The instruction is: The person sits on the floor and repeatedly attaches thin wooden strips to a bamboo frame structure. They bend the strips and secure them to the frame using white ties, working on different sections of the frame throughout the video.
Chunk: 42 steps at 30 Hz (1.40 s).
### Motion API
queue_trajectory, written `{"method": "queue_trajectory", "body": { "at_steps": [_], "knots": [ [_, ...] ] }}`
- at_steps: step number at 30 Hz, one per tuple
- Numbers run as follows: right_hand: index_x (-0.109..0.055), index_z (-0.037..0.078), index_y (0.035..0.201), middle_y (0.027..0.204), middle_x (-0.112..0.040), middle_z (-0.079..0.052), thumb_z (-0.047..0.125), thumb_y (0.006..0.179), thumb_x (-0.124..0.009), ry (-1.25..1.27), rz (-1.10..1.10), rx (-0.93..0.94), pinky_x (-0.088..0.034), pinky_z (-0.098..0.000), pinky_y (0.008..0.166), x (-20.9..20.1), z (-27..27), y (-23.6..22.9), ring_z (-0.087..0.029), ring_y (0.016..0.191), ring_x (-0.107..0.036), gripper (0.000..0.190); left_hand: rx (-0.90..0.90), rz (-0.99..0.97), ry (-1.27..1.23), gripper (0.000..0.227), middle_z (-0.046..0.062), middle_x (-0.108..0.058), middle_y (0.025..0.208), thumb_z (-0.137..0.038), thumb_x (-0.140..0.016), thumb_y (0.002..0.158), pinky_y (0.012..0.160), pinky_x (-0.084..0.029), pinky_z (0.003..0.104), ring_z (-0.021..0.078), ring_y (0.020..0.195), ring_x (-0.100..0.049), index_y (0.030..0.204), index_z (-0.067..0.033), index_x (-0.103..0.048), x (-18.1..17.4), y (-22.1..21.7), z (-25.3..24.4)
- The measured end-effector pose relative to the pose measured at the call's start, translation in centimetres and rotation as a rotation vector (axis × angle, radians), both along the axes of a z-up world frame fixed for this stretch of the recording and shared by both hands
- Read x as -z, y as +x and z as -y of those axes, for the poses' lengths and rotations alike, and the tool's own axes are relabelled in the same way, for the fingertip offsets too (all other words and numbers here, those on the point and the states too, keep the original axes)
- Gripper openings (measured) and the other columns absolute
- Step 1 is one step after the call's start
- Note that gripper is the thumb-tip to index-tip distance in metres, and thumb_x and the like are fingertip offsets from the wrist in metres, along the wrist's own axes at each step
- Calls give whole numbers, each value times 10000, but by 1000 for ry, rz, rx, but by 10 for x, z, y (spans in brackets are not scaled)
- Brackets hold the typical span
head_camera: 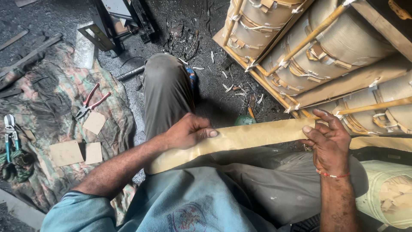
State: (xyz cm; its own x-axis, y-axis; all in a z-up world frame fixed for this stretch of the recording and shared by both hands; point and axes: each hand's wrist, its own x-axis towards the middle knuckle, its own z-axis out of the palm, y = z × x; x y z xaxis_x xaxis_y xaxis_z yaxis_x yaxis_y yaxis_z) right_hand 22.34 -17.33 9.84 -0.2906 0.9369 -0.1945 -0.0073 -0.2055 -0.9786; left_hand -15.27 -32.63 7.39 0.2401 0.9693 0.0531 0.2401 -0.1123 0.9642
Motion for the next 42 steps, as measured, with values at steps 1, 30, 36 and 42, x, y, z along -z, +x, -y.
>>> {"method": "queue_trajectory", "body": {
  "at_steps": [1, 30, 36, 42],
  "knots": [
    [-543, -39, 1417, 962, -693, -121, -98, 909, -671, 24, 13, 7, -647, -311, 688, 1, 1, 0, -190, 836, -722, 528, -6, -1, -25, 367, 105, -690, 703, -361, -660, 987, 601, -539, 381, 196, 648, -699, 874, -15, -711, 1, -1, 0],
    [-469, -124, 1402, 1399, -575, -168, -89, 1090, -536, 837, 403, 6, -589, -276, 1014, -78, 53, -35, -230, 1186, -668, 321, -226, -450, 306, 433, 212, -676, 1154, -410, -619, 1027, 936, -540, 524, 390, 1078, -654, 1250, -42, -672, -43, -13, -32],
    [-322, -73, 1519, 1314, -655, -182, -73, 1142, -607, 885, 644, -243, -574, -266, 937, -67, 31, -59, -242, 1121, -664, 473, 506, -1054, -341, 341, 247, -728, 1094, -238, -570, 1009, 848, -598, 467, 355, 1009, -734, 1251, -14, -659, 8, 30, -146],
    [-400, -66, 1503, 1149, -731, -210, -7, 947, -603, 726, 1008, -456, -596, -424, 876, -46, -7, -64, -367, 1054, -732, 594, 729, -1085, -362, 347, 237, -734, 1080, -272, -597, 997, 861, -592, 460, 347, 1009, -734, 1215, -13, -673, 110, 86, -239]
  ]
}}
